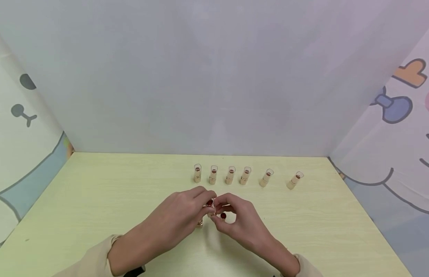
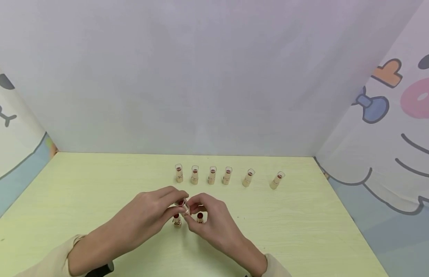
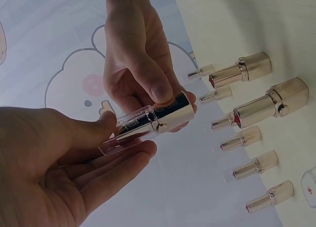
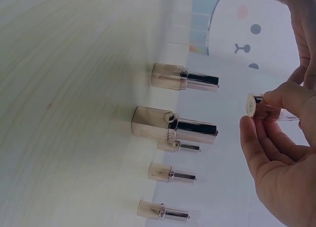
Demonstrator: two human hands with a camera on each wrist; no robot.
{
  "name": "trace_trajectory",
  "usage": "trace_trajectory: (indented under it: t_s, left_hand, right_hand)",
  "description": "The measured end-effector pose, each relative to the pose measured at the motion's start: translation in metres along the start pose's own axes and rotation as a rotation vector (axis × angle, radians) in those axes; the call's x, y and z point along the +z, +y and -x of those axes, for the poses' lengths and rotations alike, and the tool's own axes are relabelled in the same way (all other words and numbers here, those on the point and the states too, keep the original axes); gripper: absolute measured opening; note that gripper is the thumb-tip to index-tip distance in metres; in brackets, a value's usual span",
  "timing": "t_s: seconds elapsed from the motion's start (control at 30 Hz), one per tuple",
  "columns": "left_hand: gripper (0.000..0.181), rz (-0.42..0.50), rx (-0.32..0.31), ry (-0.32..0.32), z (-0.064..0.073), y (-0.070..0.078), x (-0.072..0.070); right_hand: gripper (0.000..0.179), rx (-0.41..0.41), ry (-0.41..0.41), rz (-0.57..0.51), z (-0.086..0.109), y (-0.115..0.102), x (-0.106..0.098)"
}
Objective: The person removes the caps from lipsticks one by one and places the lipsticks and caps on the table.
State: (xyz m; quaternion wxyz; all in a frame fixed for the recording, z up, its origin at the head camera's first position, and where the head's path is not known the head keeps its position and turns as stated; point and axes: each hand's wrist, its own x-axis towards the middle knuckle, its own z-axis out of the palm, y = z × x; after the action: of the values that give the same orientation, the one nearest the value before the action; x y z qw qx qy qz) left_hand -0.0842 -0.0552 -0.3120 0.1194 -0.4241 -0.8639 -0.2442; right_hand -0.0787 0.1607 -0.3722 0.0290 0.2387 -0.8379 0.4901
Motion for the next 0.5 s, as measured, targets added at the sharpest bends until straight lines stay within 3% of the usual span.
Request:
trace_trajectory:
  t_s: [0.33, 0.5]
  left_hand:
    - [0.012, -0.003, -0.043, 0.026, -0.0007, 0.0014, 0.0002]
    - [0.019, -0.027, -0.03, 0.115, -0.0017, -0.0009, -0.0084]
  right_hand:
    - [0.03, -0.026, 0.034, 0.047, 0.0004, 0.0005, 0.0027]
    - [0.032, -0.024, 0.032, 0.055, 0.0045, 0.0053, 0.0034]
